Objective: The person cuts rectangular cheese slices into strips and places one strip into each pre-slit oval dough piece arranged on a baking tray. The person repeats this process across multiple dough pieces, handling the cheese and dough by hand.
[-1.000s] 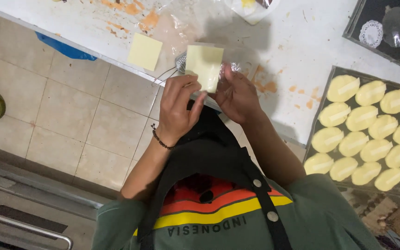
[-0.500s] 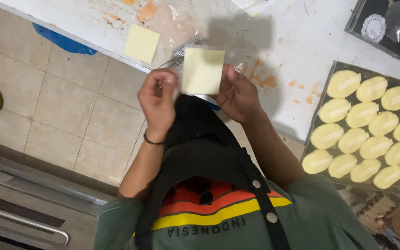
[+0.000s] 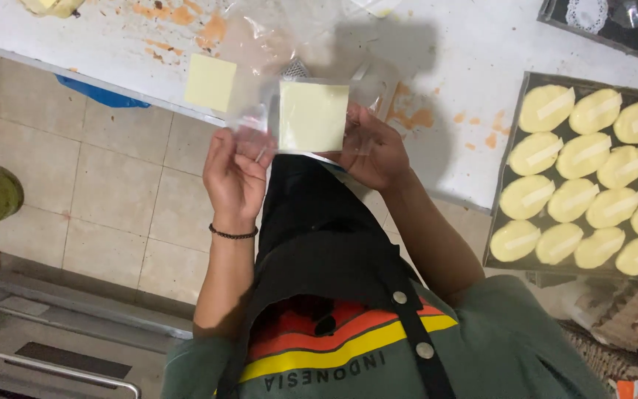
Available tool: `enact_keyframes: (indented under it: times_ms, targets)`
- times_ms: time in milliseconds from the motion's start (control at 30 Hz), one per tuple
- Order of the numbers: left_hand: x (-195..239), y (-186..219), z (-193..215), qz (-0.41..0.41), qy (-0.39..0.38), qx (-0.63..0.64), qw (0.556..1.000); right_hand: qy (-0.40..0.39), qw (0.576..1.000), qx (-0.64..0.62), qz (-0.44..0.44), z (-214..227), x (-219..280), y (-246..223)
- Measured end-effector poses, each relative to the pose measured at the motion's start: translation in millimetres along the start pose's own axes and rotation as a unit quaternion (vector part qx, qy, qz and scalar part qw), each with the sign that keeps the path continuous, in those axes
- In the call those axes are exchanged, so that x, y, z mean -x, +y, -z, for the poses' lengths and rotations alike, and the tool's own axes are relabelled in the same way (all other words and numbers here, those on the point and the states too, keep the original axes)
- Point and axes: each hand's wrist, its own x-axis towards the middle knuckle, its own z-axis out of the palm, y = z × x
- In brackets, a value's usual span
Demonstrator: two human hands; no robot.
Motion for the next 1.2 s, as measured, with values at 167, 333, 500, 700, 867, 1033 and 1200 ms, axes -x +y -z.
enact_keyframes:
  times_ms: [167,333,500,700,867,1033,1200]
  targets:
    - [-16,-14,25,0.192,-0.065,-0.003,0.979,0.031,0.998,-0.04,-0.035,69,22,12]
    - [-31,-53,20,0.111,-0.076,-0.338,0.932,0.075,0.997,-0.024,-0.022,90,41,16]
    - [-46,-80,17,0.037,-0.083,-0.472,0.877,0.202,0.979,-0.02,0.034,93,56,8]
    - [-58,-103,2,-0.264,-0.191,-0.753,0.571,0.318,0.869,0.37,0.081,78,58,-11]
    - [-77,-115,17,-0.229,-0.199,-0.774,0.556,0.284,0.903,0.316,0.068,64,47,-28]
    - [-59,-64,14,-0.176,-0.099,-0.706,0.679,0.34,0.931,0.127,0.043,94,30,-10]
    - [-48,-61,-10,0.002,-0.082,-0.583,0.808,0.318,0.945,0.062,0.048,97,19,13]
